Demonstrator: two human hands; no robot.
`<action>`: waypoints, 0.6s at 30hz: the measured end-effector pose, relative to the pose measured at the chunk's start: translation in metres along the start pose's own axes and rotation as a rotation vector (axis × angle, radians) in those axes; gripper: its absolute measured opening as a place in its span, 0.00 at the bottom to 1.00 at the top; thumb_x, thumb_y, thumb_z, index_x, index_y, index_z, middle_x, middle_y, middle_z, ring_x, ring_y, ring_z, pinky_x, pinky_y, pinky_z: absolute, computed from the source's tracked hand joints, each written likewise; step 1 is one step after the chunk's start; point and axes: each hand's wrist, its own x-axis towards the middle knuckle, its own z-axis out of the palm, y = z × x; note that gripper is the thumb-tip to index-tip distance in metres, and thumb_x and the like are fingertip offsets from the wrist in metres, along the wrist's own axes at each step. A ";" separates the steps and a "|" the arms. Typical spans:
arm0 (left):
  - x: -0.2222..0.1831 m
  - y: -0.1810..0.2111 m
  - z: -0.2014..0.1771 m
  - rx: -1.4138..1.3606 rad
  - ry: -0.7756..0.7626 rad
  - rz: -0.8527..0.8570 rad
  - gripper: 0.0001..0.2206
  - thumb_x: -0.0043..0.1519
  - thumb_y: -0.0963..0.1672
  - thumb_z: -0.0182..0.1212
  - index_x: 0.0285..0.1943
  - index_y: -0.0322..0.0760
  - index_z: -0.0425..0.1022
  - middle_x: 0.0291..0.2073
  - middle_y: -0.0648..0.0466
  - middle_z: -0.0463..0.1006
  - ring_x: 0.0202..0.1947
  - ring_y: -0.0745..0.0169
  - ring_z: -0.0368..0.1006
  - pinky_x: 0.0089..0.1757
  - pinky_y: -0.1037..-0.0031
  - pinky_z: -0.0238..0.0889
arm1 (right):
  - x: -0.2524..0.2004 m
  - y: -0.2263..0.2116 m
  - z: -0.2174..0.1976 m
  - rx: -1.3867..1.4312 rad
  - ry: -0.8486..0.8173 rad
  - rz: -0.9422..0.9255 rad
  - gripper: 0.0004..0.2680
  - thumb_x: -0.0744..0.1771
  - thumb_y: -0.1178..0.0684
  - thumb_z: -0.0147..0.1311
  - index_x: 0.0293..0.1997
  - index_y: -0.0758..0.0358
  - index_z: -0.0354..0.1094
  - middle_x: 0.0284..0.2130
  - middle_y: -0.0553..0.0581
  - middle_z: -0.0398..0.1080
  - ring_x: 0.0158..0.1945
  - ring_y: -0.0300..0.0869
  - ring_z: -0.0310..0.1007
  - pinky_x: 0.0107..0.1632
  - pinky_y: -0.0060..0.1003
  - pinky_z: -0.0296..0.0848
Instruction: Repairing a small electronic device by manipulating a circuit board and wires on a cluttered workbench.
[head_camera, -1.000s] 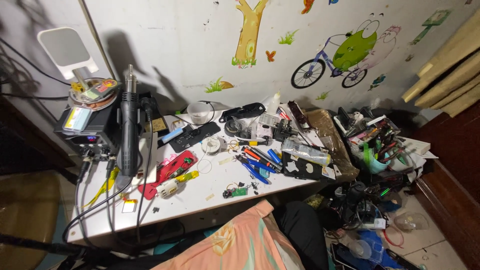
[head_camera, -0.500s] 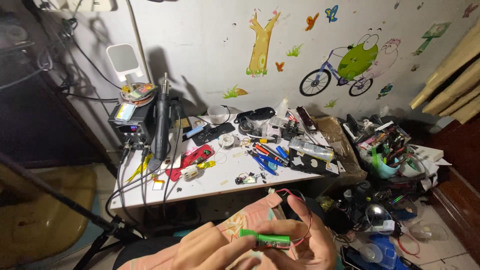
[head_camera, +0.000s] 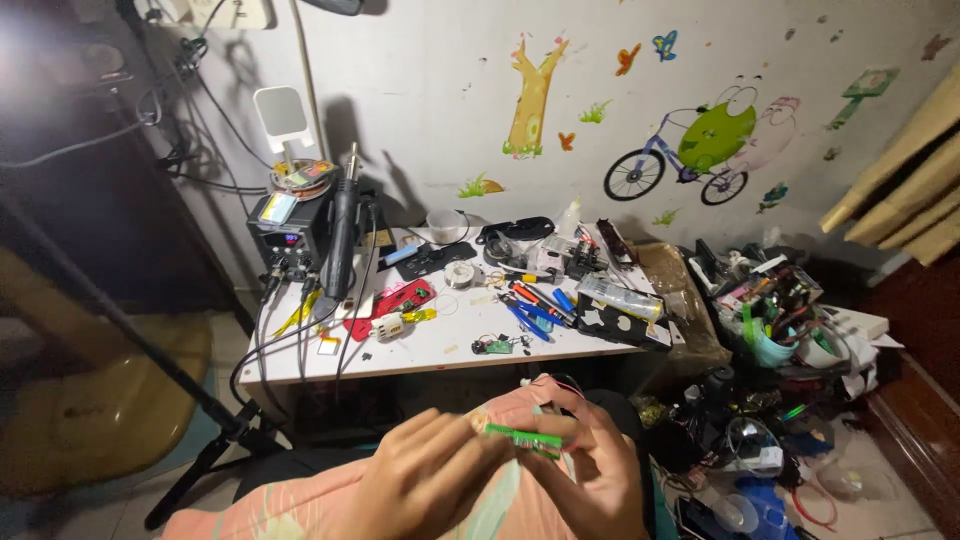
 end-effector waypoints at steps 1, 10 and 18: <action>-0.008 -0.007 0.011 0.006 0.001 -0.007 0.11 0.80 0.43 0.52 0.53 0.35 0.81 0.30 0.51 0.69 0.24 0.52 0.62 0.31 0.63 0.56 | 0.001 0.005 0.004 0.005 -0.007 0.000 0.10 0.65 0.52 0.75 0.50 0.59 0.91 0.61 0.57 0.83 0.70 0.45 0.83 0.74 0.40 0.76; -0.050 -0.098 0.077 -0.366 -0.090 -0.649 0.06 0.69 0.45 0.72 0.47 0.43 0.79 0.54 0.55 0.94 0.43 0.56 0.90 0.41 0.67 0.74 | 0.034 0.066 0.046 0.329 -0.109 0.309 0.11 0.68 0.59 0.67 0.55 0.65 0.73 0.51 0.62 0.83 0.51 0.48 0.91 0.54 0.38 0.86; -0.065 -0.132 0.073 -0.345 0.238 -0.684 0.05 0.70 0.45 0.69 0.45 0.42 0.80 0.40 0.56 0.90 0.32 0.69 0.88 0.31 0.78 0.84 | 0.091 0.104 0.084 0.466 -0.346 0.329 0.15 0.68 0.66 0.66 0.55 0.60 0.63 0.49 0.61 0.79 0.46 0.44 0.87 0.53 0.33 0.83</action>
